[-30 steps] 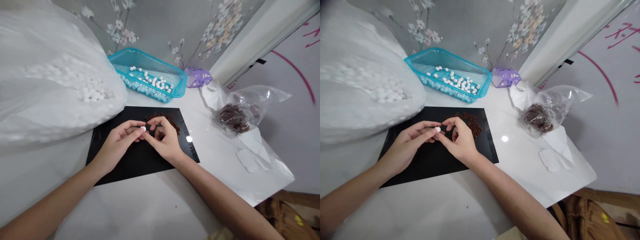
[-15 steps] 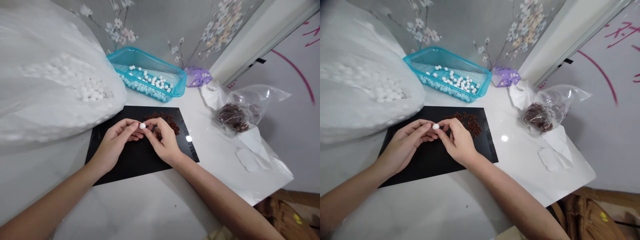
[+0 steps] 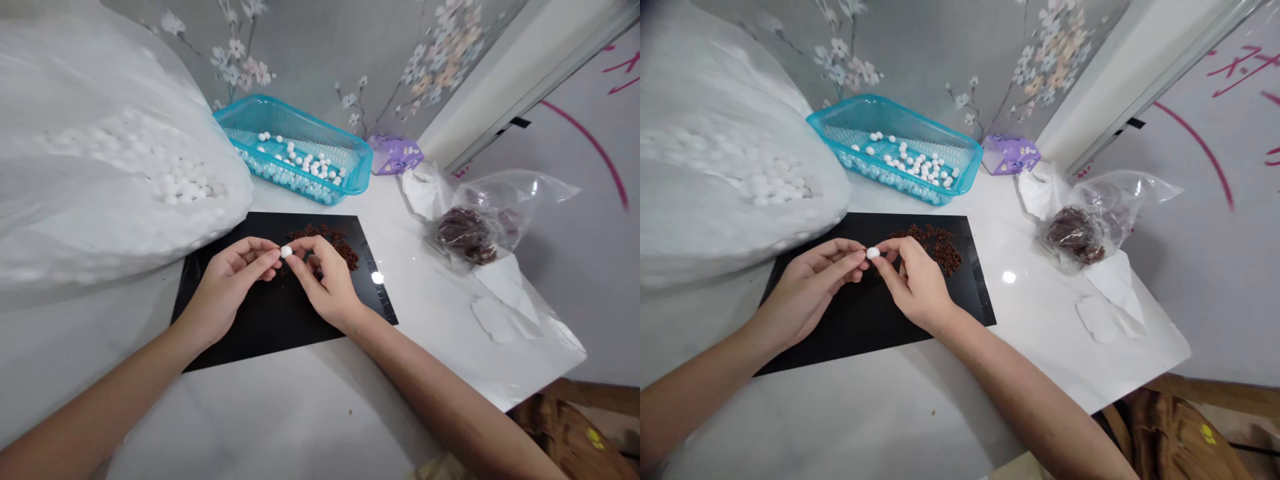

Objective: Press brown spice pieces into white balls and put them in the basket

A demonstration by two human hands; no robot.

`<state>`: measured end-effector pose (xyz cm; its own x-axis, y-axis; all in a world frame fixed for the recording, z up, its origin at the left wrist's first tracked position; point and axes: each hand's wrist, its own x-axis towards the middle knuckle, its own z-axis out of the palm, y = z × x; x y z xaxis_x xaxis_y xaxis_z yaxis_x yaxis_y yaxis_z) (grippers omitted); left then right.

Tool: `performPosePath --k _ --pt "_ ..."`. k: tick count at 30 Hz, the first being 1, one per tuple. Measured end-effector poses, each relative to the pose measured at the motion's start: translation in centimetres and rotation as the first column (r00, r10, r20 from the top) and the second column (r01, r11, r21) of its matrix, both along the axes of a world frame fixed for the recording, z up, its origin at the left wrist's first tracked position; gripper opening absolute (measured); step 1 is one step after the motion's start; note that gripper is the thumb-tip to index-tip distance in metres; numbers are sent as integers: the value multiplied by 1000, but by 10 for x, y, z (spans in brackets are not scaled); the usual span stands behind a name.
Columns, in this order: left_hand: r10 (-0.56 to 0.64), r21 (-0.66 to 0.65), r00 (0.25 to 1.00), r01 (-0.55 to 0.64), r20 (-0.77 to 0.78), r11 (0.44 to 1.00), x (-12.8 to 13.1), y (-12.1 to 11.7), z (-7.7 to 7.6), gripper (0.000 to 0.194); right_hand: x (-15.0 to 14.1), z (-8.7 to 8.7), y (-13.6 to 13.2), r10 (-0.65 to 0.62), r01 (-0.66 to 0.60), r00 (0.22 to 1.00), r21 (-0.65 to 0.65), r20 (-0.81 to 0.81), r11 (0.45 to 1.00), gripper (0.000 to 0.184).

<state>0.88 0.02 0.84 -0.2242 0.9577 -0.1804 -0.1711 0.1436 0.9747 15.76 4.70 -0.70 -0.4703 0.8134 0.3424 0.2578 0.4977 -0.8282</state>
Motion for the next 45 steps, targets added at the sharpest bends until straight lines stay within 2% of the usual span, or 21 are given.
performPosePath --k 8,16,20,25,28,31,34,36,38,40,41,43,45 --pt "-51 34 992 47 114 998 -2 0 0 11 0 0 -2 54 -54 999 79 -2 995 13" --pt "-83 65 995 79 63 995 -3 -1 1 12 3 0 -5 23 -34 998 229 51 973 14" --pt "-99 47 993 96 57 994 -6 1 3 21 4 -2 -4 2 -24 997 288 77 957 13" --pt "-81 -12 993 82 83 997 -10 5 2 31 4 -4 -2 0 -30 995 308 95 951 13" --pt "-45 -20 993 47 111 999 -9 6 -1 31 2 -4 -2 -4 -28 993 280 114 960 15" --pt "12 7 987 -13 162 1000 -7 5 -4 27 2 -2 1 -68 33 990 269 125 963 16" --pt "45 5 972 -47 230 999 -7 4 -4 26 2 10 18 -244 206 967 327 79 922 18" --pt "70 -19 955 -67 289 998 -8 4 -3 28 1 24 39 -398 358 917 380 31 853 23" --pt "64 -2 965 -65 256 998 -10 3 -2 28 0 41 66 -500 423 862 433 77 796 29" --pt "61 18 973 -67 223 998 -11 1 -2 29 -4 58 92 -534 387 808 458 249 800 32" --pt "63 25 975 -70 211 997 -12 1 -2 30 -8 65 102 -507 330 785 452 357 829 31" --pt "69 37 979 -78 193 996 -13 -1 -3 30 -21 75 112 -447 254 788 439 422 862 28" --pt "81 46 979 -91 185 995 -14 -1 -3 30 -44 80 109 -375 166 825 453 423 876 29"
